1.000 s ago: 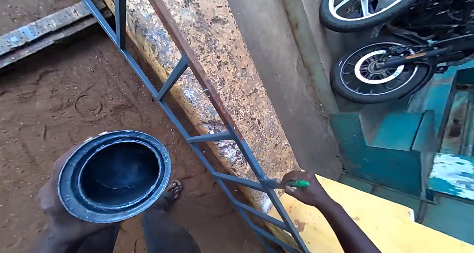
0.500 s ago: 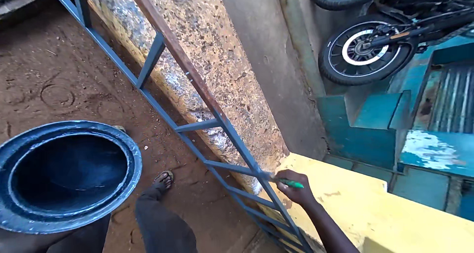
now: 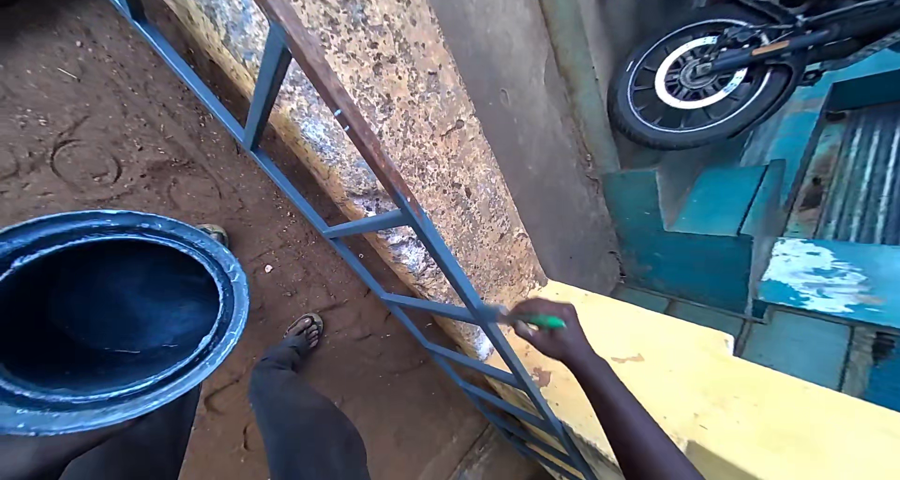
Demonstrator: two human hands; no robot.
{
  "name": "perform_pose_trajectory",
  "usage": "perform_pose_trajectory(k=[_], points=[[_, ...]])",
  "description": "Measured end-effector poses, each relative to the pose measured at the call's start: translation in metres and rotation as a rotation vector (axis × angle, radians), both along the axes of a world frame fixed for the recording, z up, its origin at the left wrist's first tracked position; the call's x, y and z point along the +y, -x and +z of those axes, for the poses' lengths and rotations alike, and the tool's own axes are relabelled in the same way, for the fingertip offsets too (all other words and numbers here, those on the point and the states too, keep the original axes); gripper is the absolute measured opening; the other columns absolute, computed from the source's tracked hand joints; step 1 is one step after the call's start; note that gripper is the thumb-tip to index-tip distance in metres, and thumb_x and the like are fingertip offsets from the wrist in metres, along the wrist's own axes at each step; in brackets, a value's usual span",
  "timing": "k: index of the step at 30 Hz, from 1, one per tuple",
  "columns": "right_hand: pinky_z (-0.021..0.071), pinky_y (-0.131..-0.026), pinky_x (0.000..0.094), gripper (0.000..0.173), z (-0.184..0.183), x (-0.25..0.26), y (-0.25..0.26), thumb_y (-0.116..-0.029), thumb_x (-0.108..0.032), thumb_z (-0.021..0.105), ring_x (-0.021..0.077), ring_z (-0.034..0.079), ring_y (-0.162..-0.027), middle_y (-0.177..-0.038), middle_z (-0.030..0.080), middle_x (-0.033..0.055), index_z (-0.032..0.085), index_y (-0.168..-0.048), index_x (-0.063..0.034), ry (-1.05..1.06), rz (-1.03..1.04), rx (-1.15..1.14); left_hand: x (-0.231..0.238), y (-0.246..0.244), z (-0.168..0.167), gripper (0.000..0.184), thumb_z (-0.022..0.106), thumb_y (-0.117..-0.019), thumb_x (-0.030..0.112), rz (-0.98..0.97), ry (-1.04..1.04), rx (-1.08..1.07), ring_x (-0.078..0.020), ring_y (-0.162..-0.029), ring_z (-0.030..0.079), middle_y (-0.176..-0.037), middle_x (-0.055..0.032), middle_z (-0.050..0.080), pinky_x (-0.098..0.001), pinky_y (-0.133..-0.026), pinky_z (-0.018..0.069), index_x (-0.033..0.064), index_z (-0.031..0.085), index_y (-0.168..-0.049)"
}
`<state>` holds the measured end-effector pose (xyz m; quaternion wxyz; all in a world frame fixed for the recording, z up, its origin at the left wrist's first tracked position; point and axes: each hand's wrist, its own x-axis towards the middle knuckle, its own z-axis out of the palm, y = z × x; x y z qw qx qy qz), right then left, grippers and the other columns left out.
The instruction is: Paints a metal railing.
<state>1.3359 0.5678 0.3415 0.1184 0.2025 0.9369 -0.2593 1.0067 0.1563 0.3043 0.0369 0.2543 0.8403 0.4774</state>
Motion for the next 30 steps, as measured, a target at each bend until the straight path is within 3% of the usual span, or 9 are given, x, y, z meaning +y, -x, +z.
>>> perform_pose_trajectory(k=[4, 6, 9, 12, 15, 19, 23, 25, 30], points=[[0.0628, -0.086, 0.0315, 0.017, -0.022, -0.017, 0.069, -0.0865, -0.015, 0.075, 0.0127, 0.074, -0.094, -0.101, 0.077, 0.0093, 0.077, -0.095, -0.0005, 0.066, -0.069, 0.339, -0.004, 0.004, 0.005, 0.06, 0.09, -0.0712, 0.024, -0.079, -0.018, -0.08, -0.0072, -0.096, 0.071, -0.101, -0.0137, 0.074, -0.023, -0.093, 0.0555, -0.015, 0.064, -0.109], [0.0624, -0.089, 0.0335, 0.018, -0.015, -0.015, 0.027, -0.089, -0.02, 0.074, 0.0139, 0.073, -0.099, -0.103, 0.076, 0.0081, 0.076, -0.096, -0.0029, 0.039, -0.1, 0.317, -0.005, 0.005, 0.006, 0.05, 0.088, -0.0735, 0.019, -0.111, -0.026, -0.101, -0.0051, -0.091, 0.071, -0.096, -0.0127, 0.075, -0.02, -0.089, 0.055, -0.0142, 0.066, -0.104], [0.0629, -0.083, 0.038, 0.028, 0.006, -0.007, -0.089, -0.0924, -0.033, 0.069, 0.0147, 0.074, -0.091, -0.096, 0.077, 0.0065, 0.077, -0.092, -0.0062, 0.003, -0.143, -0.005, -0.008, 0.008, 0.01, 0.055, 0.09, -0.0703, 0.017, -0.068, -0.043, -0.238, -0.0033, -0.095, 0.07, -0.099, -0.0116, 0.074, -0.0192, -0.092, 0.0545, -0.015, 0.064, -0.107], [0.0604, -0.083, 0.0493, 0.022, 0.031, 0.008, -0.138, -0.0874, -0.021, 0.07, 0.0263, 0.075, -0.088, -0.093, 0.077, 0.0135, 0.078, -0.09, -0.0012, 0.039, -0.172, -0.372, -0.01, 0.013, 0.012, 0.057, 0.091, -0.0679, 0.022, -0.026, -0.039, -0.17, -0.0049, -0.093, 0.071, -0.097, -0.0107, 0.074, -0.0216, -0.089, 0.0569, -0.0118, 0.065, -0.105], [0.0612, -0.081, 0.0482, 0.021, 0.025, 0.012, -0.076, -0.0883, -0.022, 0.071, 0.0244, 0.075, -0.086, -0.091, 0.076, 0.012, 0.077, -0.09, -0.0014, 0.03, -0.123, -0.313, -0.01, 0.014, 0.012, 0.058, 0.091, -0.0689, 0.02, -0.034, -0.059, -0.18, -0.0053, -0.095, 0.071, -0.098, -0.0118, 0.074, -0.0216, -0.09, 0.0558, -0.0144, 0.064, -0.106], [0.0625, -0.076, 0.0294, 0.018, -0.018, -0.008, 0.078, -0.0867, -0.021, 0.074, 0.0074, 0.072, -0.081, -0.091, 0.076, 0.0035, 0.077, -0.092, -0.0041, 0.119, -0.039, 0.169, -0.01, 0.016, 0.014, 0.063, 0.092, -0.0656, 0.016, 0.017, -0.088, -0.233, -0.0032, -0.098, 0.07, -0.101, -0.0101, 0.074, -0.0209, -0.094, 0.0558, -0.0165, 0.061, -0.111], [0.0621, -0.088, 0.0295, 0.016, -0.037, -0.022, 0.198, -0.0866, -0.007, 0.075, 0.0125, 0.073, -0.096, -0.103, 0.076, 0.0113, 0.075, -0.099, 0.0029, 0.183, -0.029, 0.48, -0.044, 0.017, -0.011, 0.046, 0.087, -0.0768, 0.022, -0.09, 0.028, 0.005, -0.0059, -0.1, 0.071, -0.103, -0.0147, 0.076, -0.0189, -0.094, 0.051, -0.0082, 0.069, -0.107], [0.0622, -0.085, 0.0301, 0.016, -0.038, -0.015, 0.203, -0.087, -0.011, 0.073, 0.0114, 0.073, -0.093, -0.101, 0.076, 0.0088, 0.076, -0.098, -0.0001, 0.173, 0.046, 0.407, -0.076, 0.018, -0.039, 0.051, 0.085, -0.0819, 0.031, -0.119, 0.057, 0.058, -0.0085, -0.108, 0.069, -0.111, -0.0145, 0.073, -0.0234, -0.099, 0.0508, -0.0028, 0.067, -0.115], [0.0603, -0.069, 0.0328, 0.015, -0.002, 0.015, 0.155, -0.0829, -0.023, 0.073, 0.0075, 0.07, -0.073, -0.082, 0.075, 0.0004, 0.078, -0.086, -0.0092, 0.187, 0.179, -0.15, -0.076, 0.036, -0.023, 0.061, 0.087, -0.0802, 0.032, -0.077, -0.005, -0.025, -0.0067, -0.11, 0.069, -0.114, -0.0122, 0.073, -0.0254, -0.101, 0.0517, -0.004, 0.062, -0.123]])
